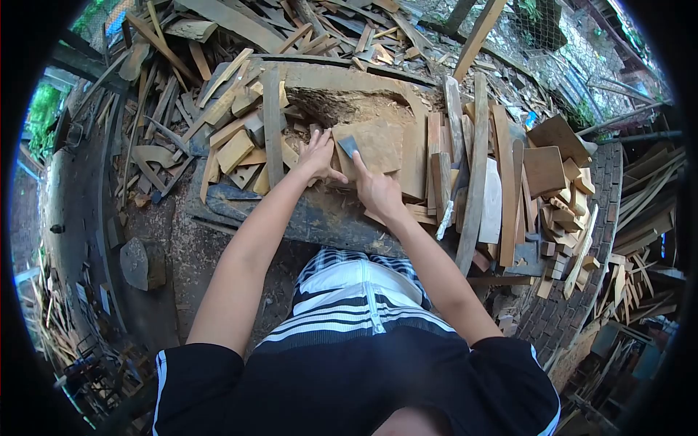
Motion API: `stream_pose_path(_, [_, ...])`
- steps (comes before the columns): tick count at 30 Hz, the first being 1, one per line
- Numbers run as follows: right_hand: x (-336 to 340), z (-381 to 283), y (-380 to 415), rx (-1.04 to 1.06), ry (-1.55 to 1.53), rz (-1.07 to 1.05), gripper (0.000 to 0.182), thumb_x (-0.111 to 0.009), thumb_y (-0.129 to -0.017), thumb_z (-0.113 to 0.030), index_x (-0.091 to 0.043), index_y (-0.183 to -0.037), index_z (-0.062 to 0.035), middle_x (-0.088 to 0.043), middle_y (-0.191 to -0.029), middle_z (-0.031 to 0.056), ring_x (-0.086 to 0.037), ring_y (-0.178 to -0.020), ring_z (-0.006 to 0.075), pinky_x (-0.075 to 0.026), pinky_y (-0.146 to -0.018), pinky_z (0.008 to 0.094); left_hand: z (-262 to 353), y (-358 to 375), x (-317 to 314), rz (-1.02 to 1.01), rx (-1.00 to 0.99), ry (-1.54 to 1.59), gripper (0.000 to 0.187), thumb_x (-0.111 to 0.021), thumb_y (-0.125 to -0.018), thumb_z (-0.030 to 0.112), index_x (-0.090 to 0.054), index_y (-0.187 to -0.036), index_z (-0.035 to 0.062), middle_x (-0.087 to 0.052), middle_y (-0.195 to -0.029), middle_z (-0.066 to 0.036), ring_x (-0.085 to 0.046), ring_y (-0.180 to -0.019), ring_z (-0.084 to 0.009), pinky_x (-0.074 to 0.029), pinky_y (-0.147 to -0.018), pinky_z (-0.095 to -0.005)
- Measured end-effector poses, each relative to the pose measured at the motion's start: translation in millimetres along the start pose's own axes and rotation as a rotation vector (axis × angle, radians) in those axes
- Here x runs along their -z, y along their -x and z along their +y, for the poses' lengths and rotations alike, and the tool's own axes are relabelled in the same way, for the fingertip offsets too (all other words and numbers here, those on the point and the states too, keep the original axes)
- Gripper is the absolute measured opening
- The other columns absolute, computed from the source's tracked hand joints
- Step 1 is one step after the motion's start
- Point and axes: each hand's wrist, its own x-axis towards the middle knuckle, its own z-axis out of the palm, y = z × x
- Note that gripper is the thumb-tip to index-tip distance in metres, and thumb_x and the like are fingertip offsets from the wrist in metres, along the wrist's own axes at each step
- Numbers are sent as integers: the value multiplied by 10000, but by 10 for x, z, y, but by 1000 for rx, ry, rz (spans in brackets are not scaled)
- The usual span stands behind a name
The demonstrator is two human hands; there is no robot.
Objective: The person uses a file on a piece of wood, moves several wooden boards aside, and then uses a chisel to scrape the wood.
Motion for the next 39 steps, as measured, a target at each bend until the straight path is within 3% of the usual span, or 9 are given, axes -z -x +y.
stream_pose_path(4, [-179, 15, -395, 26, -17, 82, 628, -517, -884, -210, -311, -1477, -245, -668, -744, 212, -663, -666, 403, -535, -611, 516, -11, -49, -15, -32, 24, -18, 1422, -884, -397, 569, -158, -1505, 52, -103, -1592, -127, -83, -1465, -342, -133, -1135, -628])
stream_pose_path(6, [-178, 98, -370, 39, 11, 125, 630, -514, -889, -215, -300, -1481, -248, -669, -747, 211, -660, -659, 407, -533, -605, 517, 60, -20, -41, 192, 36, -57, 1466, -911, -360, 515, -130, -1504, 33, -99, -1592, -132, -93, -1466, -333, -134, -1142, -612])
stream_pose_path(11, [82, 361, 496, -20, 41, 4, 621, -530, -866, -223, -351, -1460, -245, -670, -722, 197, -673, -633, 360, -543, -557, 478, 125, -36, 22, 156, -69, -82, 1503, -931, -295, 443, -136, -1487, -12, -154, -1571, -182, -140, -1463, -308, -153, -1146, -594])
stream_pose_path(15, [127, 349, 268, -31, 82, -33, 603, -516, -879, -230, -353, -1460, -243, -665, -703, 194, -669, -615, 358, -539, -547, 475, 217, -102, 80, 101, -42, -175, 1497, -943, -297, 442, -152, -1475, -36, -196, -1552, -206, -174, -1452, -321, -169, -1144, -588])
stream_pose_path(20, [-203, 388, -263, 48, 16, 253, 551, -485, -916, -226, -368, -1454, -242, -654, -671, 194, -659, -588, 366, -530, -534, 481, 327, -187, 108, 29, 2, -251, 1481, -947, -323, 469, -162, -1454, -79, -203, -1534, -253, -181, -1444, -357, -190, -1140, -581])
stream_pose_path(26, [138, 423, 498, -68, -38, -50, 516, -427, -967, -266, -321, -1471, -270, -656, -769, 252, -650, -691, 426, -514, -633, 528, 327, -194, -7, 111, 50, -161, 1461, -941, -348, 480, -170, -1444, -103, -197, -1520, -294, -198, -1432, -387, -221, -1147, -523])
stream_pose_path(30, [190, 360, 189, -81, -39, -62, 509, -419, -968, -264, -324, -1468, -279, -657, -779, 254, -648, -707, 436, -514, -650, 533, 388, -216, -13, 117, 52, -183, 1456, -942, -342, 481, -185, -1436, -111, -201, -1516, -301, -206, -1429, -392, -225, -1149, -504])
stream_pose_path(35, [-45, 407, -226, 27, -33, 147, 552, -462, -906, -174, -371, -1448, -223, -659, -733, 227, -661, -665, 403, -531, -609, 517, 389, -260, -18, 88, 98, -261, 1457, -940, -345, 486, -179, -1442, -100, -189, -1525, -288, -211, -1430, -381, -221, -1151, -505])
stream_pose_path(39, [130, 394, 304, 7, -12, 67, 550, -476, -906, -186, -379, -1446, -212, -648, -697, 219, -651, -627, 401, -531, -599, 510, 347, -144, 9, 124, 55, -139, 1474, -934, -340, 498, -162, -1455, -78, -180, -1539, -262, -218, -1433, -356, -224, -1149, -514])
